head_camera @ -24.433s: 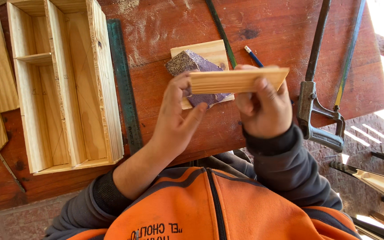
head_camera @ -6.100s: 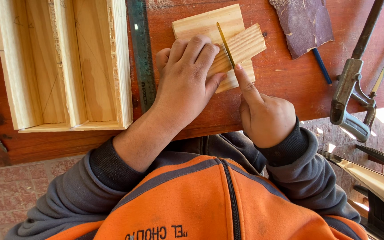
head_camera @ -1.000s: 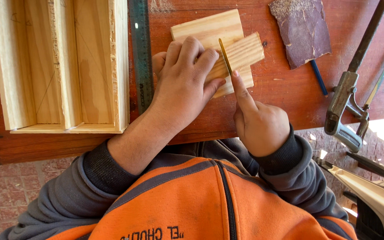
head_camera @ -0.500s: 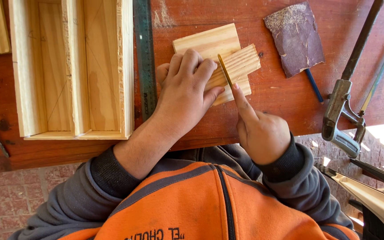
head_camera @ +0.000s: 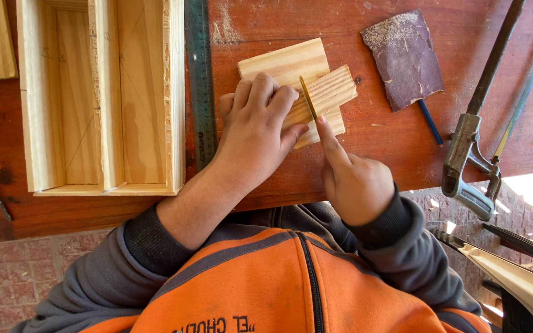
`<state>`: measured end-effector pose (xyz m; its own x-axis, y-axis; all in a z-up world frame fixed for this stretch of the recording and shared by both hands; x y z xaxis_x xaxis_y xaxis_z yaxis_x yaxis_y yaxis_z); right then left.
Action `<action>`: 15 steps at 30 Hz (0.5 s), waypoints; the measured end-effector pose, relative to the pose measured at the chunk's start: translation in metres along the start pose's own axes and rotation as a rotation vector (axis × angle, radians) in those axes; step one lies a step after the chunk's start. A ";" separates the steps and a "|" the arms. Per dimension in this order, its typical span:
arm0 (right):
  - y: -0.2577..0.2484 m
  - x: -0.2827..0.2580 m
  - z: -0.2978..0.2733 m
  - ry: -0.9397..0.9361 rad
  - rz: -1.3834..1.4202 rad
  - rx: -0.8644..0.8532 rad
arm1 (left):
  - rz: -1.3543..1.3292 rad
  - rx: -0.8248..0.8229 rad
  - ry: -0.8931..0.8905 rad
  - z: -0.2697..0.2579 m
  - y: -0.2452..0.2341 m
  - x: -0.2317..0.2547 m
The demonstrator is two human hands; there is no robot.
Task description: The person sands a small wooden block with sandpaper, then uses a small saw to cut along a marked line on the block. The person continues to sand the cut edges and surfaces of the block.
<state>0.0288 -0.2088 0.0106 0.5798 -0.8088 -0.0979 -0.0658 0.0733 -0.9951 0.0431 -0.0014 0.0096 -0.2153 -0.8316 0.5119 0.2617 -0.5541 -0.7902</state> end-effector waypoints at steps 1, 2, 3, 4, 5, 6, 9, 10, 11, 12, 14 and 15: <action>0.001 0.001 0.002 0.002 -0.003 0.000 | -0.003 0.002 0.002 0.000 -0.001 0.000; 0.002 0.002 0.003 -0.004 0.008 -0.002 | -0.026 -0.005 -0.002 0.000 -0.001 -0.001; 0.002 0.002 0.005 -0.010 0.020 -0.004 | -0.050 -0.011 -0.006 0.001 -0.001 -0.001; 0.000 0.003 -0.001 -0.008 0.020 -0.003 | -0.051 -0.012 -0.005 0.000 0.000 -0.001; -0.003 0.003 -0.005 -0.011 -0.023 0.000 | -0.033 -0.014 -0.004 0.000 -0.001 0.000; -0.005 0.004 -0.008 -0.018 -0.068 0.009 | -0.010 -0.009 -0.001 0.001 -0.002 -0.001; -0.004 0.003 -0.005 -0.001 -0.024 -0.028 | -0.012 -0.020 -0.005 0.000 0.002 -0.001; 0.000 0.003 0.000 -0.002 -0.022 -0.029 | -0.011 -0.022 -0.006 0.000 0.002 -0.001; 0.003 0.003 0.005 -0.015 -0.013 -0.005 | -0.007 -0.016 -0.006 0.000 0.001 -0.001; 0.005 0.002 0.010 -0.023 -0.004 0.020 | -0.004 -0.013 -0.001 0.000 0.001 -0.001; -0.001 0.004 0.004 -0.013 0.022 -0.009 | -0.003 -0.017 0.009 0.000 0.001 0.000; -0.005 0.004 0.003 -0.008 0.045 -0.038 | -0.002 -0.018 0.017 0.001 0.000 0.000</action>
<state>0.0337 -0.2112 0.0146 0.5819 -0.8006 -0.1432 -0.1226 0.0877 -0.9886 0.0439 -0.0014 0.0096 -0.2316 -0.8299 0.5075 0.2447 -0.5546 -0.7953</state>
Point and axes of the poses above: each hand's wrist, its own z-axis towards the middle knuckle, its own y-axis out of the palm, x = y × z, the point moved 4 cm from there along z, towards the middle knuckle
